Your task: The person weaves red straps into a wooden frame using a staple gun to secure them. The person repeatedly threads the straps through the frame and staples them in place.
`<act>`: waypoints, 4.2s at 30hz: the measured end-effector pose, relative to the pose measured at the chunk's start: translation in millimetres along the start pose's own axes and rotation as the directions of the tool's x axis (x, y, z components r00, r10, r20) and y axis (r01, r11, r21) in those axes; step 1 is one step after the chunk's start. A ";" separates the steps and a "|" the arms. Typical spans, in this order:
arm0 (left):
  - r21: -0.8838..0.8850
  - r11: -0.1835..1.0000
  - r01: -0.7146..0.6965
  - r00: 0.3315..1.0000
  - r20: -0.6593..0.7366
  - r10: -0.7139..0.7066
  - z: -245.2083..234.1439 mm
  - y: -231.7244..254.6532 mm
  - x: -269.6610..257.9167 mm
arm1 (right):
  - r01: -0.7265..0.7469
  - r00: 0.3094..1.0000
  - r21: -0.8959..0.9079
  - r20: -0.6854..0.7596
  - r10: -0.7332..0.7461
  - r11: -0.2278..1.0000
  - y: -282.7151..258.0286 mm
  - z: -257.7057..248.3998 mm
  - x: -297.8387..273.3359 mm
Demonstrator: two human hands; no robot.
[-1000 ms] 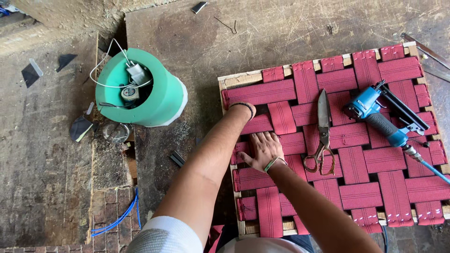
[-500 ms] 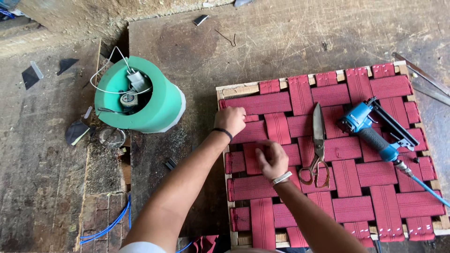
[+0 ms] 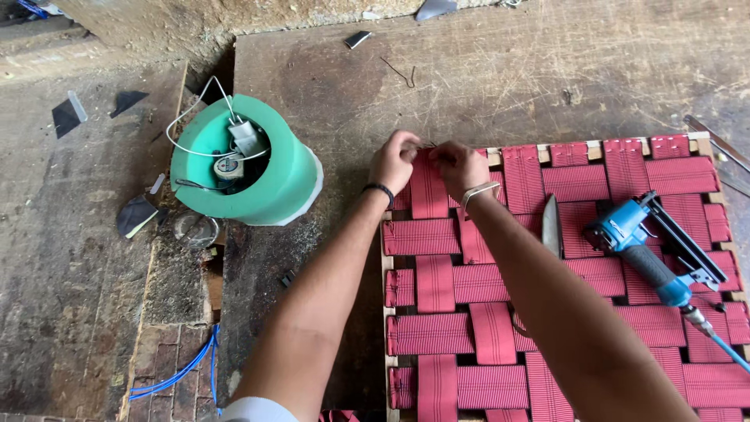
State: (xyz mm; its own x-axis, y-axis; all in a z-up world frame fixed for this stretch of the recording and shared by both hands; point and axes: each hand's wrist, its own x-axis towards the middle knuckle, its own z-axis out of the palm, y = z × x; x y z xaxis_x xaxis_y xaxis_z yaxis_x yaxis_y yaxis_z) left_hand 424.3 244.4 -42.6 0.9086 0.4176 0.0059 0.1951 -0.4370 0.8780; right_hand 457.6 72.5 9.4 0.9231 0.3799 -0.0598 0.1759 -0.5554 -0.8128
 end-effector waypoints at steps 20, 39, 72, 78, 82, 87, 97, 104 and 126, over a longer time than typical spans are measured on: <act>0.514 0.853 -0.087 0.982 -0.101 0.161 6.7 -4.5 -17.7 | 0.077 0.985 -0.313 -0.121 -0.120 0.947 23.1 25.3 21.5; 0.526 0.845 -0.094 0.991 -0.029 0.128 11.3 -9.1 -11.6 | -0.067 0.995 -0.025 -0.073 0.065 0.997 21.9 -17.3 -8.2; 0.441 0.875 -0.200 0.979 0.117 0.165 5.6 1.3 -10.8 | -0.587 0.804 0.174 0.236 0.546 0.791 -56.4 -118.9 -45.9; 0.479 0.859 -0.183 0.981 0.144 0.128 1.2 11.0 -14.4 | -0.566 0.823 0.258 0.231 0.519 0.783 -69.5 -62.7 -11.0; 0.465 0.866 -0.180 0.983 0.110 0.146 -1.4 14.1 -15.5 | -0.556 0.824 0.190 0.248 0.509 0.809 -70.9 -54.0 -8.7; 0.444 0.881 -0.163 0.985 0.132 0.115 -1.0 13.4 -15.0 | -0.616 0.780 0.131 0.238 0.578 0.777 -68.5 -51.2 -3.6; 0.293 0.952 -0.083 0.996 0.013 0.083 -4.8 7.5 -14.3 | -0.596 0.788 0.110 0.273 0.552 0.796 -76.0 -43.4 -5.3; 0.144 0.990 0.004 0.965 -0.262 0.034 8.7 -14.3 -9.9 | -0.586 0.789 0.101 0.297 0.538 0.804 -80.5 -39.2 -1.3; 0.026 0.996 0.082 0.938 -0.339 -0.068 -1.2 -9.8 -10.2 | -0.555 0.788 -0.012 0.312 0.531 0.831 -104.0 -23.3 -7.2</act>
State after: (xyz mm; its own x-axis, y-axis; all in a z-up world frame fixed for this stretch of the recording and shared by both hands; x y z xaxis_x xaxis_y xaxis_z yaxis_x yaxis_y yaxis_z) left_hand 412.6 245.4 -50.7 0.7138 0.6920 0.1080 0.2781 -0.4216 0.8631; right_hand 440.6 110.3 107.9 0.7139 0.2354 -0.6595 -0.3623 -0.6817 -0.6356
